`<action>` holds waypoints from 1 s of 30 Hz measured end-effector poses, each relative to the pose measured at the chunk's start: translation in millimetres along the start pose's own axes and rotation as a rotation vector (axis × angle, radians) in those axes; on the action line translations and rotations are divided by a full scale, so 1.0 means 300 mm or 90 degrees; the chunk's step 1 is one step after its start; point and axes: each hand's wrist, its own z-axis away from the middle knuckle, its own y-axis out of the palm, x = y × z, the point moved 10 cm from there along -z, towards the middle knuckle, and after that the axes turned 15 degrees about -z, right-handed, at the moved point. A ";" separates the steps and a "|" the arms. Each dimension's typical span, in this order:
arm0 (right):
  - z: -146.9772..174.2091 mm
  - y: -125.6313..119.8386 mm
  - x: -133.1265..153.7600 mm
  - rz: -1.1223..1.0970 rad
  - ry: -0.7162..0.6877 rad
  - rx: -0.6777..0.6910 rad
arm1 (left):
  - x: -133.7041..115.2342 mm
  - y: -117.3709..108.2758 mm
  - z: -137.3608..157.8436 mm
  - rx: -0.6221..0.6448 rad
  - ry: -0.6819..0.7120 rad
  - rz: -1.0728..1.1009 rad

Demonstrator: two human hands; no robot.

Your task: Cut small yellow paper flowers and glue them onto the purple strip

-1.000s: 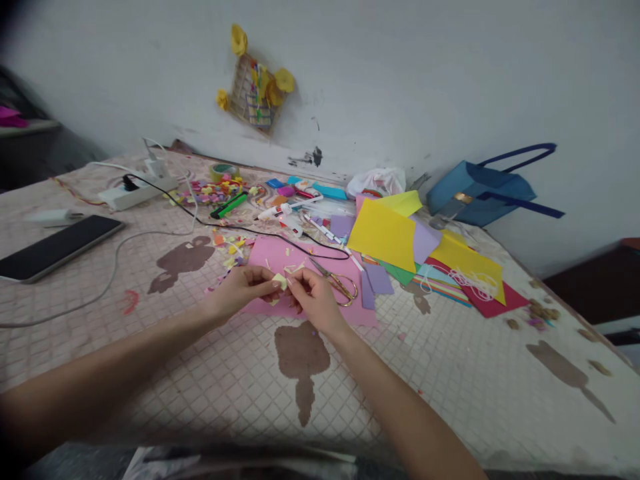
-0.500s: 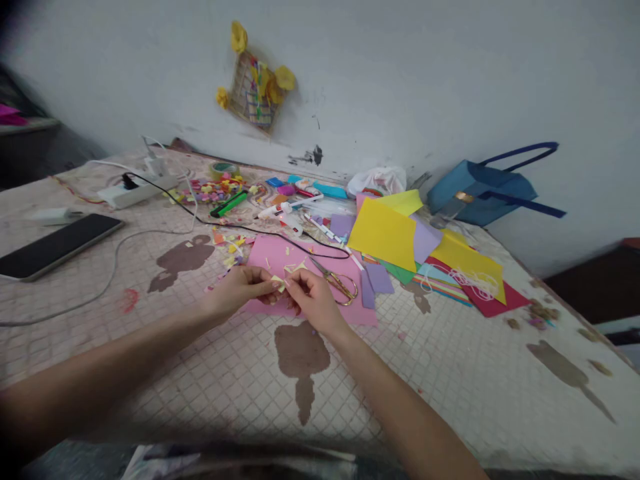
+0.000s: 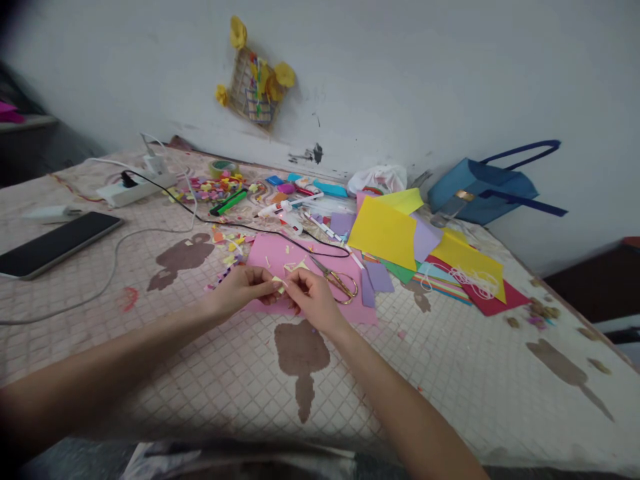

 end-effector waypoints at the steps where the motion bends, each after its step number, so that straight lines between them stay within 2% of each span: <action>1: 0.000 -0.002 0.005 0.009 -0.009 -0.004 | -0.001 0.003 0.000 0.006 0.000 -0.003; 6: 0.002 -0.008 0.015 0.035 -0.025 -0.017 | 0.005 0.043 0.003 0.081 -0.005 -0.026; 10: 0.004 0.004 0.007 0.034 -0.012 0.002 | 0.000 0.051 0.005 0.097 0.002 -0.025; 15: 0.000 -0.004 0.022 0.037 -0.026 0.002 | 0.018 0.061 0.011 0.145 -0.045 0.009; 17: -0.003 -0.009 0.023 0.029 -0.019 0.001 | 0.016 0.049 0.006 0.135 -0.044 0.001; 22: -0.003 0.004 -0.002 -0.016 0.034 0.027 | -0.022 0.003 -0.007 0.048 0.018 -0.029; 25: 0.003 0.029 -0.022 -0.017 0.053 0.065 | -0.027 0.002 -0.006 0.038 0.022 -0.027; 30: 0.001 0.028 -0.025 -0.017 0.049 0.057 | -0.020 0.008 -0.007 0.047 0.027 -0.032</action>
